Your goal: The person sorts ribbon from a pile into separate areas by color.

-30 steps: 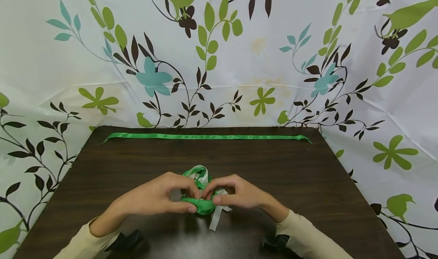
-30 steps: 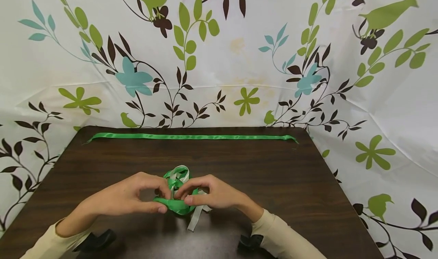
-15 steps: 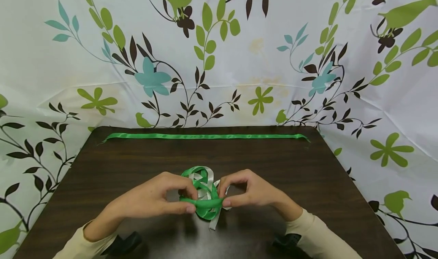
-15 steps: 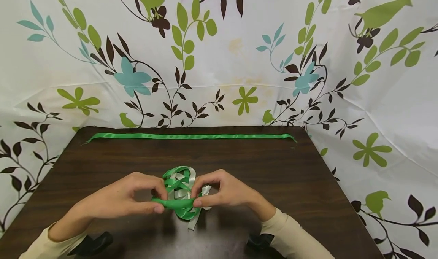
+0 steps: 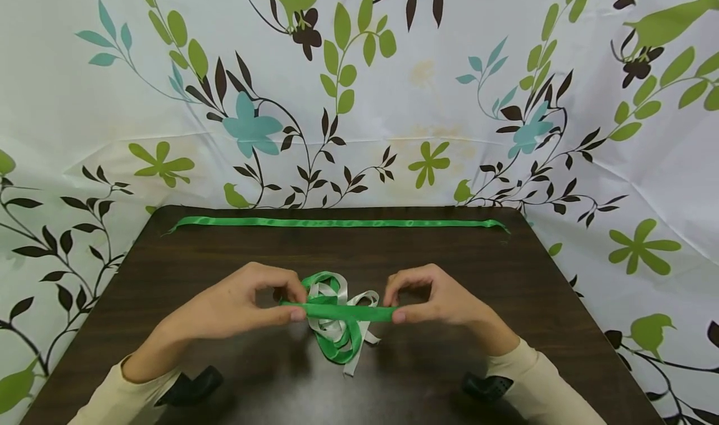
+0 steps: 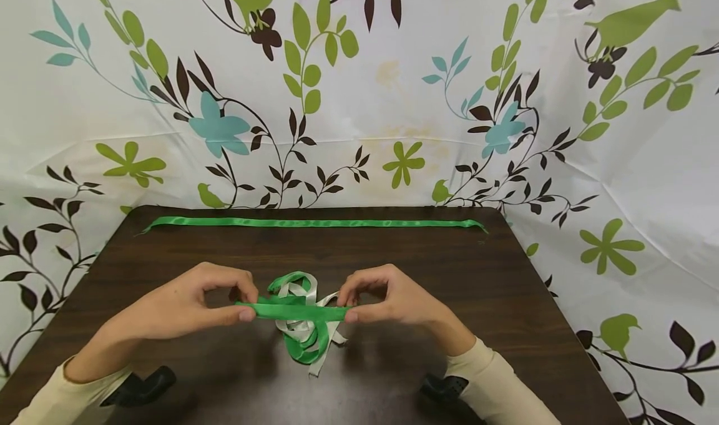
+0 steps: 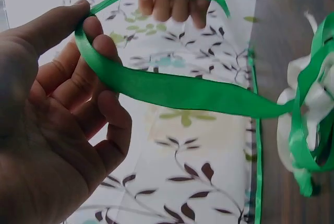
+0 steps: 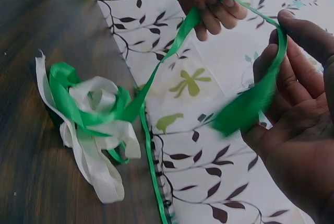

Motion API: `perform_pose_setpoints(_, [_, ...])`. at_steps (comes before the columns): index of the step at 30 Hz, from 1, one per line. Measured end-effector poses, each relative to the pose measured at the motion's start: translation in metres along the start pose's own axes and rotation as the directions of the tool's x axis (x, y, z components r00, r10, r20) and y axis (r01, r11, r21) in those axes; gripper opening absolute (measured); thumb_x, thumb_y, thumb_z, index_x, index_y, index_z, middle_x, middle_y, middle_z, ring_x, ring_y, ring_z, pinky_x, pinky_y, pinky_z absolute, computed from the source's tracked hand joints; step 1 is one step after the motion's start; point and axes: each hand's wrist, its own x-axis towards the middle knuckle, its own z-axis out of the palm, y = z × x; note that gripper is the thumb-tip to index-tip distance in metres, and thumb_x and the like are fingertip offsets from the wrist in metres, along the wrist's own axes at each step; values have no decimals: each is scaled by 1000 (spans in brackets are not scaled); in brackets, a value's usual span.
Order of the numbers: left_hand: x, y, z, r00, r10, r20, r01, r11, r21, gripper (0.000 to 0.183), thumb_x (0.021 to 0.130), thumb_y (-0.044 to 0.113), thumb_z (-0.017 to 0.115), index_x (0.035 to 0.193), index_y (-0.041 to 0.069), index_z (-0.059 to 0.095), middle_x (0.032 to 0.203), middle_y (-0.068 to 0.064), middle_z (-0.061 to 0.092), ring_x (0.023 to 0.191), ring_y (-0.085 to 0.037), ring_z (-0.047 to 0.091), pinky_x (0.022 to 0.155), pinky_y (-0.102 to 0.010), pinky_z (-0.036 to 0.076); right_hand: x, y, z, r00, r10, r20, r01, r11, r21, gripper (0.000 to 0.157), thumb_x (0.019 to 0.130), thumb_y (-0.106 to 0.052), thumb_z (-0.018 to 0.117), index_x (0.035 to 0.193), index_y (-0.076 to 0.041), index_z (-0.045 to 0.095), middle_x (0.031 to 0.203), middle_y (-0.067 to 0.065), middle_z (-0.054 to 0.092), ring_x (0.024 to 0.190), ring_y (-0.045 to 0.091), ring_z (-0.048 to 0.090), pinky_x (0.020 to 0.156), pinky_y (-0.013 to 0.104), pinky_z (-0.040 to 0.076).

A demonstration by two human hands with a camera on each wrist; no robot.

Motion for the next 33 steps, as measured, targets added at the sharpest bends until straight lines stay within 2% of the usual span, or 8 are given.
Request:
perform_pose_setpoints(5, [-6,-4,-14,997,-51,-53,53,998,30,13,87,7,65,94,17,63,81,4,59,73,-13,54,60,-31,44,-14,9,-12,998,8,-61,-7,1000,5,28,78,15,62,101,-1,63,87,11,58,70,23,52,50,36,45])
perform_pose_setpoints(11, [-10,-6,-23,989,-106,-105,115,990,87,10,87,11,66,94,19,63,81,5,59,73,-13,54,59,-31,44,-28,14,-27,986,26,-163,-26,1000,1,26,78,17,60,101,4,60,89,14,57,68,25,51,53,37,45])
perform_pose_setpoints(17, [-14,-11,-30,982,-132,-132,147,982,114,11,87,12,66,94,20,63,80,5,59,72,-13,54,58,-30,44,-38,11,-37,968,56,-245,-52,998,21,22,80,15,60,100,6,58,91,17,56,67,23,50,51,37,44])
perform_pose_setpoints(24, [-19,-11,-37,978,-148,-145,167,978,129,12,88,11,65,95,20,62,79,4,59,71,-13,54,59,-31,44,-48,5,-52,948,-5,-319,53,988,142,17,84,14,55,101,9,56,93,17,54,68,21,47,50,36,38])
perform_pose_setpoints(29, [-23,-10,-42,971,-183,-153,205,969,141,10,88,13,65,95,20,63,80,4,60,71,-13,55,58,-30,44,-58,-1,-64,916,-21,-401,115,970,212,17,86,17,50,101,12,55,94,17,56,65,21,45,52,34,35])
perform_pose_setpoints(33, [-27,-8,-47,958,-234,-163,260,952,160,10,88,15,65,96,20,63,81,5,61,74,-11,55,60,-30,44,-66,-2,-72,890,-27,-455,148,961,232,17,87,18,46,102,14,53,94,19,54,66,20,43,53,35,29])
